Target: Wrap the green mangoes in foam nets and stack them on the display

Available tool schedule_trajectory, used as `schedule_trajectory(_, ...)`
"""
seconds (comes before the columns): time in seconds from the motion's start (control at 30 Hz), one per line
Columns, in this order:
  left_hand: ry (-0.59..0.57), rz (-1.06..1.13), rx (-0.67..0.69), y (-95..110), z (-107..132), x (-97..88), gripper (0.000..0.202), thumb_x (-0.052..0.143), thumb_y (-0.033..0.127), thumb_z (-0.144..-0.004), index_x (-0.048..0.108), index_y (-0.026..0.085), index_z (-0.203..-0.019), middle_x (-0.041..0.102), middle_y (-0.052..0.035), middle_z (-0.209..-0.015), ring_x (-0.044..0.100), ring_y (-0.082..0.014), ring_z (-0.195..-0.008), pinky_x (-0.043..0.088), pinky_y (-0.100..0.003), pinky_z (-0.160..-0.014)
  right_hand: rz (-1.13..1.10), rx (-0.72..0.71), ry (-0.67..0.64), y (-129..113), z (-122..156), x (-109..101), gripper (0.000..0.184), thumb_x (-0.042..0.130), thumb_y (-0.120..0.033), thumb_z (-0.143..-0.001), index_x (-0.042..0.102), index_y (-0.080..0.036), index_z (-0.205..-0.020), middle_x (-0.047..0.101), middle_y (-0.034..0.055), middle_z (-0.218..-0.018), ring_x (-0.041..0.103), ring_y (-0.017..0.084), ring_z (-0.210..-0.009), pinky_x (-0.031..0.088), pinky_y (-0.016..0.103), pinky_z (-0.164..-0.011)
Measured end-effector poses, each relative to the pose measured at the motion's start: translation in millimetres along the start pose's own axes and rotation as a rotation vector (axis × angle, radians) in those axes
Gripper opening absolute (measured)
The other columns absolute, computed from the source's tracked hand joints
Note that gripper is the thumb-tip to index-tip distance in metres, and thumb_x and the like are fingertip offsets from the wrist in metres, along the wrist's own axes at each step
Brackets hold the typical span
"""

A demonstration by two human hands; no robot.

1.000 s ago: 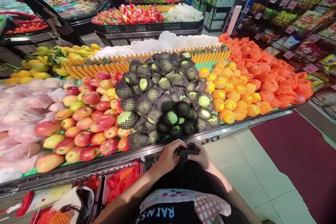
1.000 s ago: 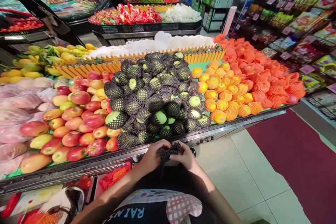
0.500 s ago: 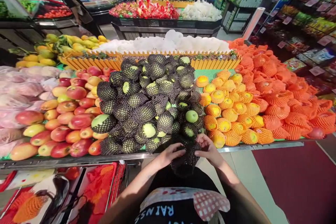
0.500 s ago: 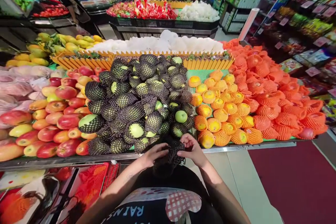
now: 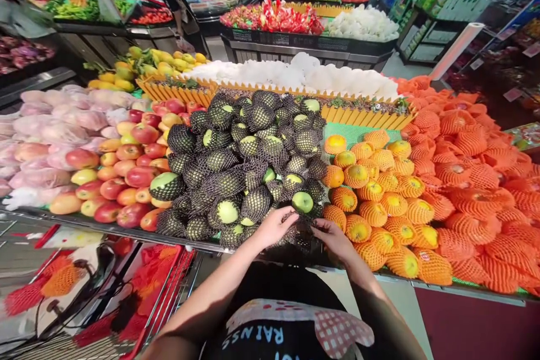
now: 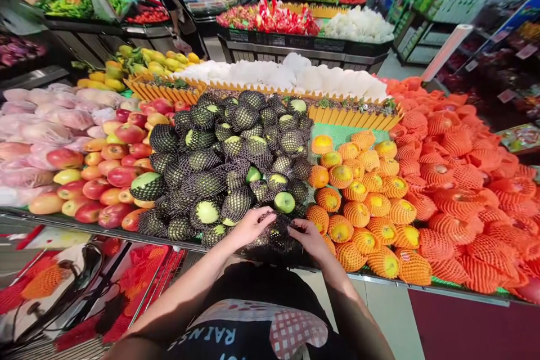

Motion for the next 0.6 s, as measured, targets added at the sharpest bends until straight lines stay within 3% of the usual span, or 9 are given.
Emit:
schedule_trajectory(0.1,0.103,-0.31,-0.141,1.5,-21.4,10.0,0.026,0.041,0.031,-0.102,0.063,0.02,-0.109,0.071,-0.0097,-0.095,0.067,-0.0246,-0.089,0.044,-0.031,-0.081,0.067,-0.068,0.186,1.5,-31.6,-8.0,0.037,0.068,-0.057,-0.079,0.063,-0.021,-0.085,0.064,0.0043,-0.088,0.057,0.022,-0.088,0.047,0.035,-0.084)
schedule_trajectory(0.2,0.189,-0.38,-0.278,1.7,-38.6,19.9,0.039,0.035,0.032,-0.102,0.055,0.011,-0.129,0.071,-0.0219,-0.099,0.07,-0.0331,-0.091,0.047,-0.036,-0.078,0.131,-0.114,0.318,-3.1,-56.2,-12.7,0.031,0.065,-0.052,-0.079,0.06,-0.023,-0.091,0.065,0.0063,-0.097,0.057,0.026,-0.1,0.044,0.041,-0.098)
schedule_trajectory(0.3,0.229,-0.394,-0.347,1.8,-50.6,23.6,0.049,0.034,0.037,-0.103,0.052,0.007,-0.137,0.072,-0.0273,-0.098,0.072,-0.0364,-0.09,0.048,-0.039,-0.076,0.149,-0.104,0.354,-4.9,-70.6,-14.8,0.031,0.066,-0.049,-0.076,0.061,-0.025,-0.094,0.066,0.0096,-0.1,0.06,0.031,-0.103,0.043,0.049,-0.102)
schedule_trajectory(0.4,0.237,-0.383,-0.35,3.9,-57.8,21.6,0.045,0.037,0.038,-0.102,0.062,0.012,-0.13,0.074,-0.0256,-0.098,0.073,-0.0351,-0.092,0.049,-0.039,-0.078,0.106,-0.076,0.367,-2.6,-78.4,-18.4,0.035,0.071,-0.051,-0.07,0.064,-0.027,-0.094,0.068,0.0134,-0.108,0.06,0.037,-0.113,0.04,0.054,-0.108)
schedule_trajectory(0.5,0.27,-0.357,-0.306,11.0,-59.5,16.2,0.043,0.042,0.039,-0.1,0.065,0.014,-0.128,0.074,-0.0237,-0.102,0.073,-0.0356,-0.096,0.049,-0.041,-0.083,0.011,-0.063,0.354,-2.1,-80.6,-21.3,0.042,0.073,-0.058,-0.066,0.067,-0.03,-0.097,0.07,0.0107,-0.117,0.059,0.038,-0.122,0.042,0.054,-0.11)
schedule_trajectory(0.6,0.381,-0.196,-0.18,22.6,-57.7,9.9,0.033,0.059,0.042,-0.091,0.07,0.021,-0.115,0.073,-0.0115,-0.087,0.068,-0.029,-0.082,0.046,-0.037,-0.079,-0.134,-0.065,0.299,-6.1,-75.5,-18.3,0.046,0.067,-0.067,-0.069,0.07,-0.037,-0.103,0.073,0.0024,-0.118,0.065,0.033,-0.117,0.054,0.05,-0.1)
Point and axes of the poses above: each hand's wrist, its own z-axis away from the middle knuckle, its own x-axis out of the palm, y = z × x, the point moved 2 cm from there along -z, towards the middle knuckle
